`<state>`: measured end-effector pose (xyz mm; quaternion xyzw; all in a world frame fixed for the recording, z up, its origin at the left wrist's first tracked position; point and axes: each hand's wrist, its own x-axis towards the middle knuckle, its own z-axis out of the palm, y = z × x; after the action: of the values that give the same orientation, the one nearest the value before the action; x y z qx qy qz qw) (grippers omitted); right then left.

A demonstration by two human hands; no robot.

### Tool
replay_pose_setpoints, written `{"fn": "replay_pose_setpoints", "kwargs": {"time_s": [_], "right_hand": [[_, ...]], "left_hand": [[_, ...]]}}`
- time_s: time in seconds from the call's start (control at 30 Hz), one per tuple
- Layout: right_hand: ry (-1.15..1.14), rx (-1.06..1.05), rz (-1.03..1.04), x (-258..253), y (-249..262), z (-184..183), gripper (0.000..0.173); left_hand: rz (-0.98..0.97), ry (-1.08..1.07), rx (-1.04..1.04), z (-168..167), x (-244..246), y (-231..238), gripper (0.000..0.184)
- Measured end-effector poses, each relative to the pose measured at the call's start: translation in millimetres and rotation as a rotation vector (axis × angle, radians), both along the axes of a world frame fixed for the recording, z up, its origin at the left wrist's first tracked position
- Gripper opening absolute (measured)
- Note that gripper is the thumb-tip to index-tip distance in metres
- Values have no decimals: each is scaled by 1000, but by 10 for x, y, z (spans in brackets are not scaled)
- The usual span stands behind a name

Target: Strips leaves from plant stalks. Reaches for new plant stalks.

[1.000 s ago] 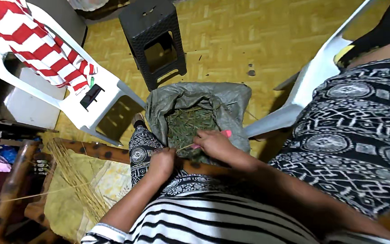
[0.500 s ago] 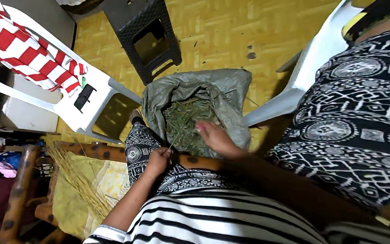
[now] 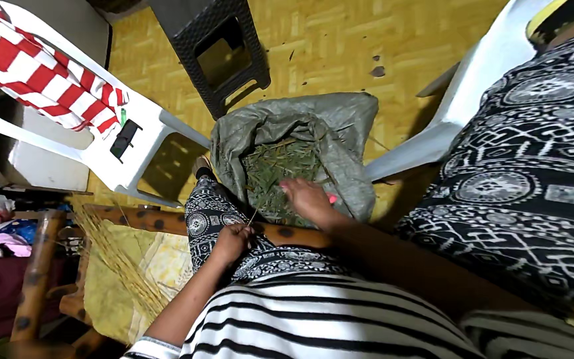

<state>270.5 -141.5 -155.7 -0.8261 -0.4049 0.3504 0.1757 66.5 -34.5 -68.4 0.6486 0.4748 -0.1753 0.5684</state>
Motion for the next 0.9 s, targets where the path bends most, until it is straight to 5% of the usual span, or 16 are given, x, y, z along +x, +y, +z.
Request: {"fn": "replay_pose_setpoints", "kwargs": {"time_s": [0.4,0.73,0.9], "right_hand": [[22,-137,-96,380,-95,-340,42],[162,80,243,-281,-3,128,44],[66,10,181,-188,0,66,40]], "left_hand": [[113,98,-130,98,-226,25,25],[320,19,-296,13,31,-32,25],[349,13,-352,25,10,-5,23]]}}
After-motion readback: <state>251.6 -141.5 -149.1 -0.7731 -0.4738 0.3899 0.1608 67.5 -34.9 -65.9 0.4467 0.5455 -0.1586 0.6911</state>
